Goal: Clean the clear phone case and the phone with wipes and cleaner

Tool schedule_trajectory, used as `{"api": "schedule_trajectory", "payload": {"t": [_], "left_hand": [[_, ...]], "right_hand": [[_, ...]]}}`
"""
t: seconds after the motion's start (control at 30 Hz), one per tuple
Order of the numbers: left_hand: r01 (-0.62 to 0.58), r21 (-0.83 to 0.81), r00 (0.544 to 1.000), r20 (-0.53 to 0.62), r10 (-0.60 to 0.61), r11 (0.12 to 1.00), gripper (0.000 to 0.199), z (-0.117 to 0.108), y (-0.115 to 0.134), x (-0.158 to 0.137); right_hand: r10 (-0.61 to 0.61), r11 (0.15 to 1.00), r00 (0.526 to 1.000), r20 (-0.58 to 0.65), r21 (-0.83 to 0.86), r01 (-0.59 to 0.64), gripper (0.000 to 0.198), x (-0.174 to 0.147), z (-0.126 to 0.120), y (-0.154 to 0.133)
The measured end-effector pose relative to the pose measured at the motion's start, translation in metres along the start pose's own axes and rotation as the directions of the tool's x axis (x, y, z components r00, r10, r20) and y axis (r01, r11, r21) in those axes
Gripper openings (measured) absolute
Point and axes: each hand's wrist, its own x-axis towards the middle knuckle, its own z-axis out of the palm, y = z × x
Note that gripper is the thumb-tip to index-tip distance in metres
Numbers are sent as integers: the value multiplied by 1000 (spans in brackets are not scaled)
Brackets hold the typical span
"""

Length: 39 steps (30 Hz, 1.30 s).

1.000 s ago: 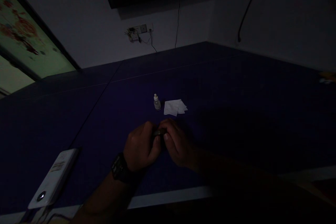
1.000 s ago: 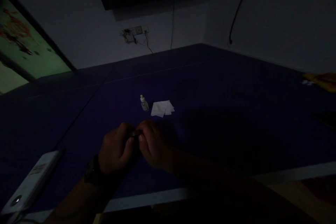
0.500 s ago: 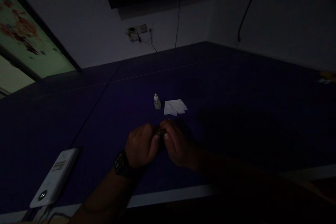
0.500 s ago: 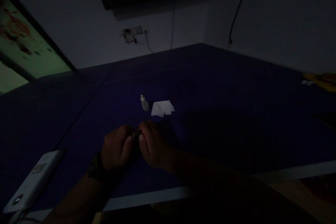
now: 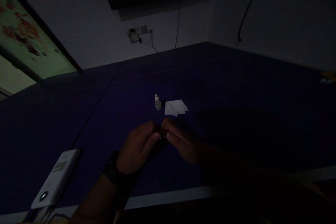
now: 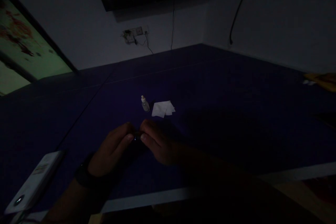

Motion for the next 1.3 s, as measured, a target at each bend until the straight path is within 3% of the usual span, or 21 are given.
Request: {"api": "schedule_trajectory", "payload": {"t": [0.13, 0.4, 0.5, 0.57, 0.6, 0.63, 0.73, 0.83, 0.97, 1.17, 1.3], "left_hand": [[16, -51, 999, 49, -14, 999, 43, -4, 3, -1], [84, -85, 996, 27, -82, 993, 46, -2, 8, -10], [144, -95, 990, 18, -143, 985, 43, -1, 8, -10], [182, -71, 983, -5, -183, 981, 42, 1, 10, -8], [205, -57, 978, -22, -206, 977, 41, 3, 11, -6], [231, -46, 971, -44, -233, 972, 40, 5, 13, -5], [320, -31, 941, -111, -321, 947, 37, 10, 19, 0], [375, -17, 913, -164, -373, 927, 35, 15, 25, 5], [397, 32, 903, -190, -384, 917, 33, 21, 31, 9], [389, 71, 909, -192, -370, 918, 30, 25, 33, 17], [359, 80, 928, -139, -346, 930, 33, 24, 34, 24]], "right_hand": [[-42, 999, 999, 26, -14, 43, 43, 3, 0, 2], [-70, 997, 998, 11, -44, 70, 47, 6, 7, 5], [-64, 991, 984, -165, -124, 44, 36, -1, 17, 6], [-145, 967, 907, -394, -251, 46, 17, -9, 26, 4], [-233, 940, 883, -409, -329, 96, 16, -13, 31, 3], [-290, 904, 891, -349, -405, 136, 23, -17, 35, 1], [-273, 841, 913, -304, -536, 73, 59, -22, 46, -3], [-197, 845, 913, -358, -534, -27, 83, -20, 53, -3], [-137, 866, 885, -446, -488, -111, 74, -15, 52, 5], [-251, 874, 808, -532, -484, -47, 60, -14, 42, 17], [-235, 897, 824, -515, -441, -20, 72, -20, 35, 28]]}}
